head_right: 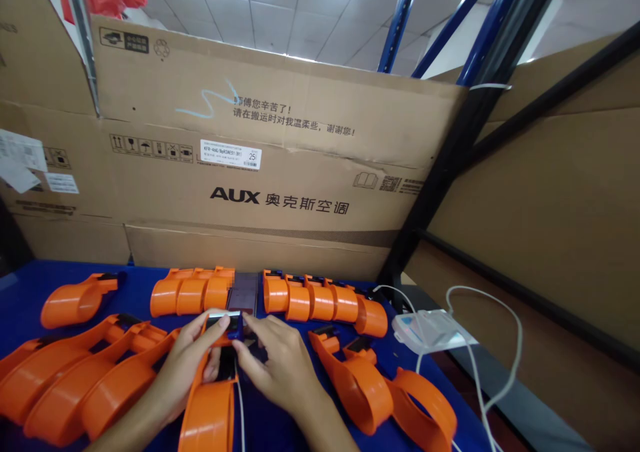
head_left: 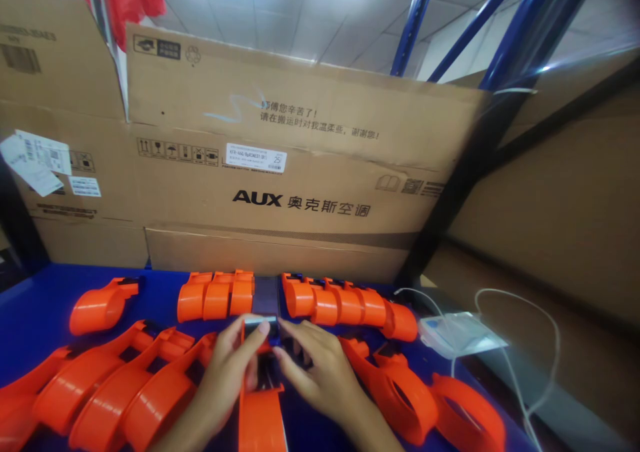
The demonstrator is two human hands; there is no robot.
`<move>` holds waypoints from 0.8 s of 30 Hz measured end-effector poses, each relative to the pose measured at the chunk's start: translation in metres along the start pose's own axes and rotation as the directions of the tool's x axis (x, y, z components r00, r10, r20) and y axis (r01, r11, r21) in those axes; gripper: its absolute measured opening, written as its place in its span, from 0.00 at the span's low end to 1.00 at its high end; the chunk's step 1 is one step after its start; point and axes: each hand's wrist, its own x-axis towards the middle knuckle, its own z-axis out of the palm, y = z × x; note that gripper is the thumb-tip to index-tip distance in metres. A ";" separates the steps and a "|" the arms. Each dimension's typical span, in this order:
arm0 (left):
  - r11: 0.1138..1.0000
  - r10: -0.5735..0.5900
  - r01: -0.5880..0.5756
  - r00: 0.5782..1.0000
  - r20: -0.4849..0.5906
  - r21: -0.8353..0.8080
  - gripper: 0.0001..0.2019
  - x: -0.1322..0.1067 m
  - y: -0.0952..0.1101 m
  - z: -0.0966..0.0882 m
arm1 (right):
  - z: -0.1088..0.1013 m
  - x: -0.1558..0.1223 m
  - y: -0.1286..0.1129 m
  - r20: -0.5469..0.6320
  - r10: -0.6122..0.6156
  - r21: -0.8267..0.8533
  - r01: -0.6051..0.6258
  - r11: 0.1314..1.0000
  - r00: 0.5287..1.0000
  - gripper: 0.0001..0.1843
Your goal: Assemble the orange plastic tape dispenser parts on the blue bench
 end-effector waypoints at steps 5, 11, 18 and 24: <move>0.998 0.040 -0.041 0.999 0.025 0.045 0.19 -0.001 -0.002 0.001 | -0.001 0.003 -0.003 0.011 -0.012 0.023 0.012 1.000 1.000 0.17; 0.997 0.001 0.002 0.999 0.033 -0.074 0.18 -0.003 0.006 0.003 | -0.015 0.006 0.000 -0.154 0.183 0.110 -0.167 0.980 0.971 0.11; 0.998 -0.021 0.020 1.000 -0.009 -0.062 0.17 0.000 0.004 0.001 | -0.031 0.012 0.021 -0.077 0.322 -0.203 -0.331 0.921 0.944 0.09; 0.998 -0.027 0.026 1.000 -0.007 -0.055 0.17 0.001 0.001 -0.002 | -0.028 0.004 0.023 0.112 0.459 -0.407 -0.381 0.830 0.881 0.12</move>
